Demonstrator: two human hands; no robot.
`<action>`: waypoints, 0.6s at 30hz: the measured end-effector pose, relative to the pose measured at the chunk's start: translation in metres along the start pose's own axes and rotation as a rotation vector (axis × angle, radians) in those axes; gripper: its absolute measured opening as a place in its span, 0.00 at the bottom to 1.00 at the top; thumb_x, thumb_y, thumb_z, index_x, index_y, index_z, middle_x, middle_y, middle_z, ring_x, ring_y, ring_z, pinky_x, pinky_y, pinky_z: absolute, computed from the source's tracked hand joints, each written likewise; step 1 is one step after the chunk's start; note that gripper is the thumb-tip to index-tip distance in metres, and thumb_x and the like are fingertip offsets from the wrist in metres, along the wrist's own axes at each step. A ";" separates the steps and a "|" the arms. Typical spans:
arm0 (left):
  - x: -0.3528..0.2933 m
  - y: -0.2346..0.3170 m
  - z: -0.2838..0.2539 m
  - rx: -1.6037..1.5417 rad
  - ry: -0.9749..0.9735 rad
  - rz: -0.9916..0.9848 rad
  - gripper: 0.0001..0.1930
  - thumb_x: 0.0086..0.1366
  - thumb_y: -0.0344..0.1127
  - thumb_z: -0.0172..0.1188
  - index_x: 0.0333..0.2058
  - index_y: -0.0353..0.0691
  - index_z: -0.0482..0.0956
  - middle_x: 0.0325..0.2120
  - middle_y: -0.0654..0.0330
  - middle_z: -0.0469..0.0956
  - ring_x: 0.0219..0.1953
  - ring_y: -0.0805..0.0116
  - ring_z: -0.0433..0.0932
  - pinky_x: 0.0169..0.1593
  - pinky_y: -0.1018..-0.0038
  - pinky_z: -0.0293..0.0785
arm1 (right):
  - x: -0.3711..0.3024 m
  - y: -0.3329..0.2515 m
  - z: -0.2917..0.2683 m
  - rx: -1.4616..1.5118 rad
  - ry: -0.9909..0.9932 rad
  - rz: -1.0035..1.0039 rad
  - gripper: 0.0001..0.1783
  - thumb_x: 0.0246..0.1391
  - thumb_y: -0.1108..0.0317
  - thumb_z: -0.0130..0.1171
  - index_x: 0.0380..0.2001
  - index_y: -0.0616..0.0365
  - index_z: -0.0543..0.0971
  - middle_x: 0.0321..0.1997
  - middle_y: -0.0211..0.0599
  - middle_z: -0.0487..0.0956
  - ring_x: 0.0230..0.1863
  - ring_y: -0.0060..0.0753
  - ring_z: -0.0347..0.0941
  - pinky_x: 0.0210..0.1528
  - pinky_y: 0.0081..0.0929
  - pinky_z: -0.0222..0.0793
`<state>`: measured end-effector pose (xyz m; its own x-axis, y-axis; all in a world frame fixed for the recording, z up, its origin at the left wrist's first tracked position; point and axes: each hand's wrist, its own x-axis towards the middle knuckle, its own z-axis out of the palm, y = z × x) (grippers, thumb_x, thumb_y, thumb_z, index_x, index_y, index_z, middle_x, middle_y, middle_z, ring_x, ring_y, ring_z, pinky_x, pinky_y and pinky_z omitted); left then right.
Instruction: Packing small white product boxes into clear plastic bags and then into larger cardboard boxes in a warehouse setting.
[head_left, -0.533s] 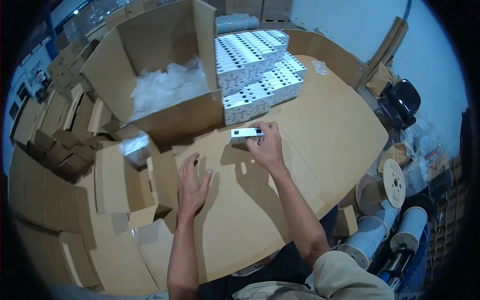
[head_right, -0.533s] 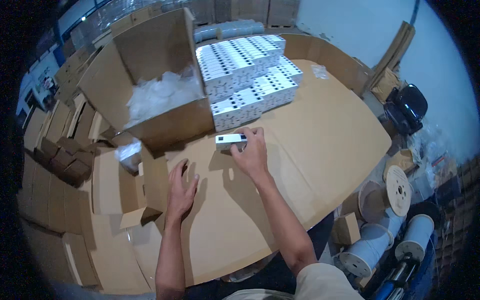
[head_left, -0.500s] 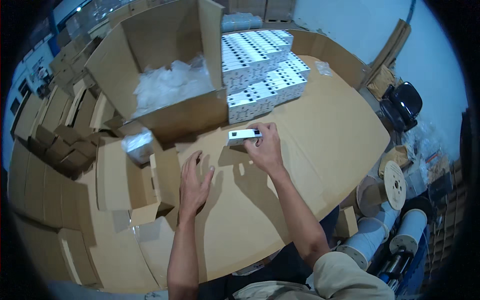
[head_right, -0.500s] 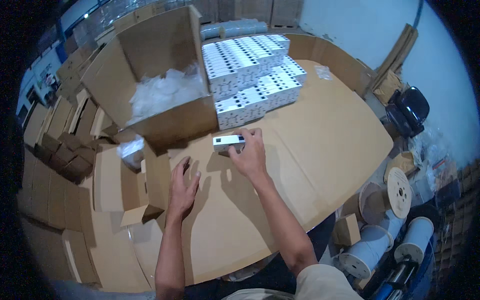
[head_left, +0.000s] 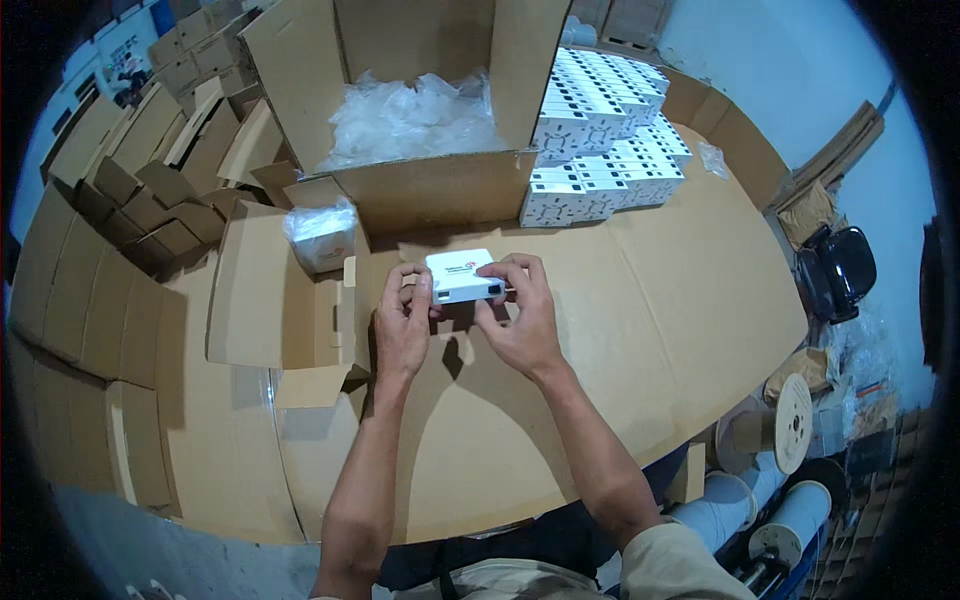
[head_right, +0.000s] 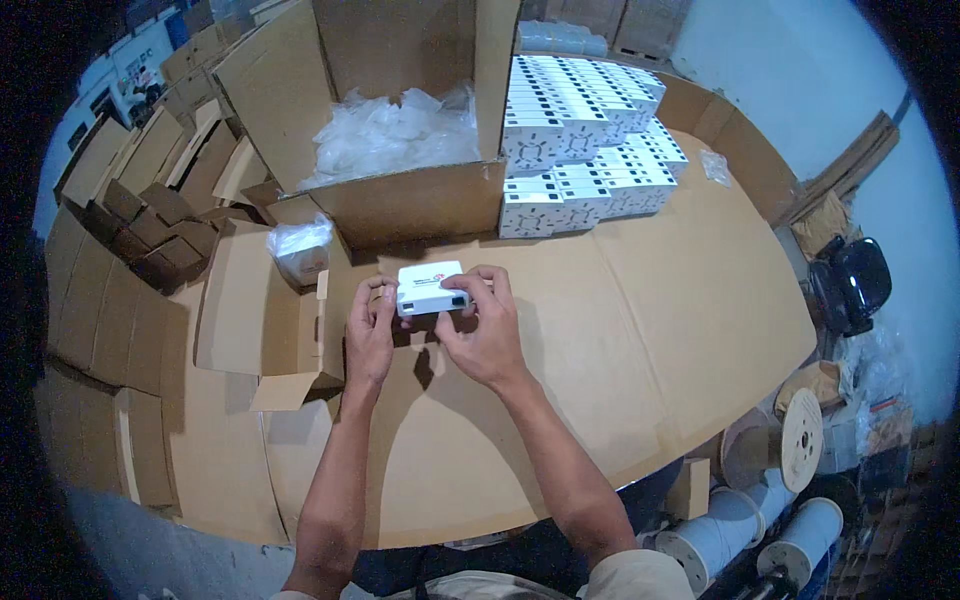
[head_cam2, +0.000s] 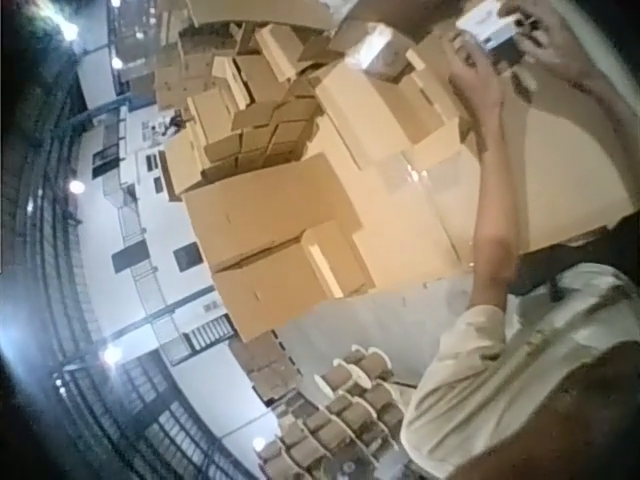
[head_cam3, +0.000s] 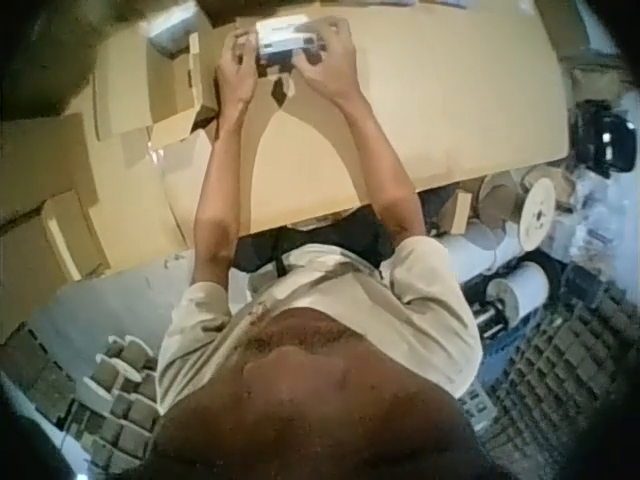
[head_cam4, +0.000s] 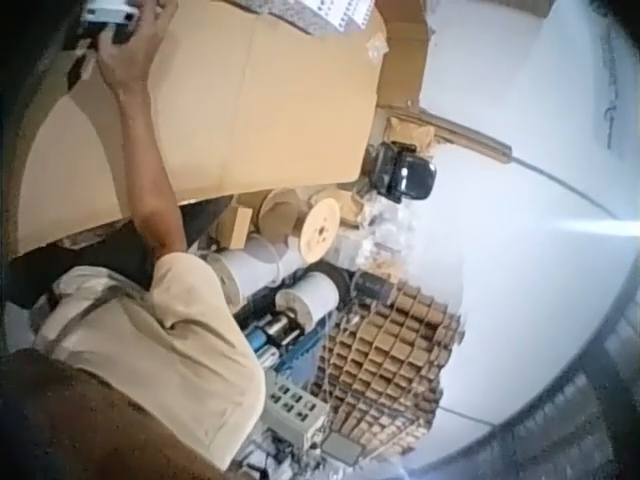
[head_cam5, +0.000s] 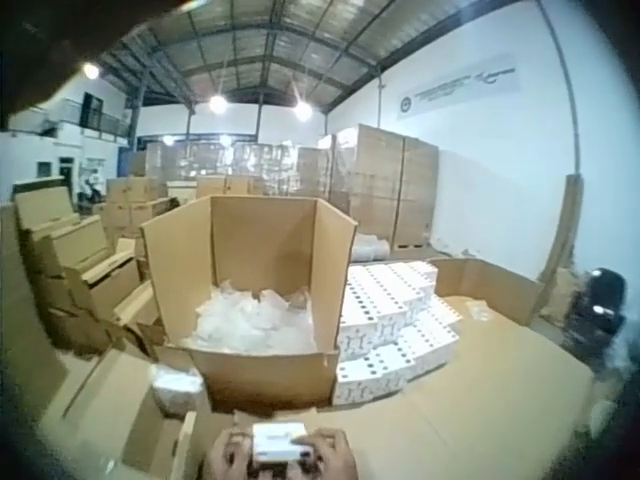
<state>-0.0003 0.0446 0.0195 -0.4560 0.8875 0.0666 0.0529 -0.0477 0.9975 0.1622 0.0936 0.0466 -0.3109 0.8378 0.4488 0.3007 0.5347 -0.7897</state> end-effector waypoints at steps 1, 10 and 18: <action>0.001 0.000 -0.001 -0.043 -0.010 0.005 0.13 0.75 0.40 0.54 0.50 0.39 0.72 0.31 0.60 0.80 0.31 0.76 0.77 0.35 0.77 0.74 | -0.002 0.010 0.002 0.150 -0.009 0.050 0.14 0.50 0.80 0.62 0.43 0.62 0.78 0.50 0.44 0.69 0.47 0.37 0.77 0.46 0.29 0.80; 0.006 -0.006 0.008 -0.043 -0.006 0.146 0.18 0.68 0.25 0.60 0.55 0.35 0.69 0.44 0.52 0.81 0.42 0.70 0.81 0.45 0.72 0.78 | 0.009 0.046 0.004 0.580 -0.014 0.217 0.23 0.58 0.86 0.56 0.55 0.65 0.67 0.52 0.46 0.76 0.53 0.33 0.78 0.53 0.27 0.77; 0.003 -0.002 0.001 0.261 -0.085 0.120 0.21 0.67 0.23 0.60 0.57 0.34 0.67 0.48 0.51 0.80 0.51 0.66 0.79 0.55 0.70 0.75 | 0.011 0.054 -0.001 0.421 -0.089 0.203 0.26 0.56 0.87 0.56 0.57 0.61 0.68 0.49 0.44 0.80 0.51 0.32 0.80 0.54 0.28 0.77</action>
<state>-0.0009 0.0480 0.0176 -0.3572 0.9184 0.1699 0.3333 -0.0445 0.9418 0.1755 0.1320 0.0091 -0.3651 0.8983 0.2444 -0.0223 0.2540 -0.9670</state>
